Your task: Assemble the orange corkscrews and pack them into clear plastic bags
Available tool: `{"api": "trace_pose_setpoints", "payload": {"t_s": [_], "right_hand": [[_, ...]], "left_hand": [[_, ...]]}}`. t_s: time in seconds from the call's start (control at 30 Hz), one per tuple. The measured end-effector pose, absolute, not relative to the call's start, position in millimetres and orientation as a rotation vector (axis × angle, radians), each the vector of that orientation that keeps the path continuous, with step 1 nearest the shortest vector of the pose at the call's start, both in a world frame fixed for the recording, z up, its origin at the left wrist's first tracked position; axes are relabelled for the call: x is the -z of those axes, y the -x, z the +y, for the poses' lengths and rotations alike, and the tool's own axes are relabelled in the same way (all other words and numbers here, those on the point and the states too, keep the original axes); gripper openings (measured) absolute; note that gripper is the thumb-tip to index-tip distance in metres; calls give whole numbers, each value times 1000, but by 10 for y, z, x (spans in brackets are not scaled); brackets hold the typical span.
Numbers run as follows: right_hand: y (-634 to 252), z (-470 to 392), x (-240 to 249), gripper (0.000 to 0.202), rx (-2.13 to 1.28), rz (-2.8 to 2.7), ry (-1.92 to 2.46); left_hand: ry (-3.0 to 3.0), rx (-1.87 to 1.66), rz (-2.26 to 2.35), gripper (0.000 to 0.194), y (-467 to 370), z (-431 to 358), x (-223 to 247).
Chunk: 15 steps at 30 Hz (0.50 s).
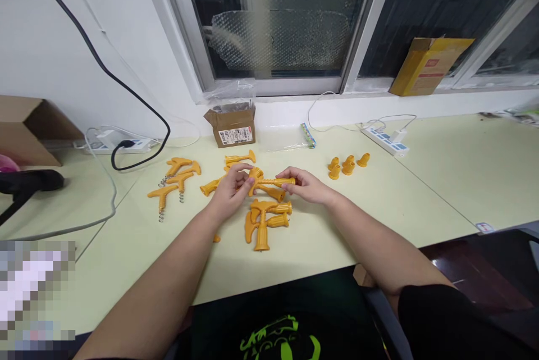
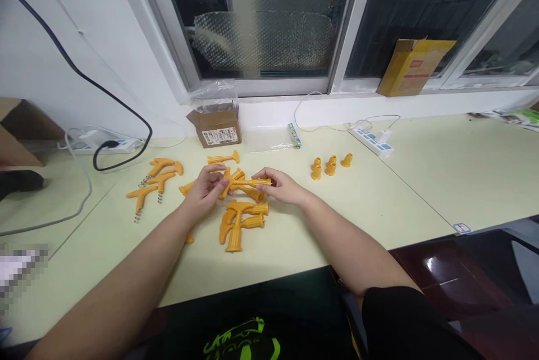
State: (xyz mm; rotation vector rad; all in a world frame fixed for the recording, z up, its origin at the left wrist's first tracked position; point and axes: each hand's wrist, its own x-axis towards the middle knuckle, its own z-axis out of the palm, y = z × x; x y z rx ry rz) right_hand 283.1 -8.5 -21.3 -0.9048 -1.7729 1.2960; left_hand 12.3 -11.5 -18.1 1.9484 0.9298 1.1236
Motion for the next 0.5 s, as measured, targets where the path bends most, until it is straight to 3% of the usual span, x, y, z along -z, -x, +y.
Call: {"api": "trace_pose_setpoints", "payload": {"t_s": [0.5], "right_hand": [[-2875,-100,164,33,-905,-1922,1017]], "left_hand": [[-1621,-1256,928,41,-125,-42,185]]}}
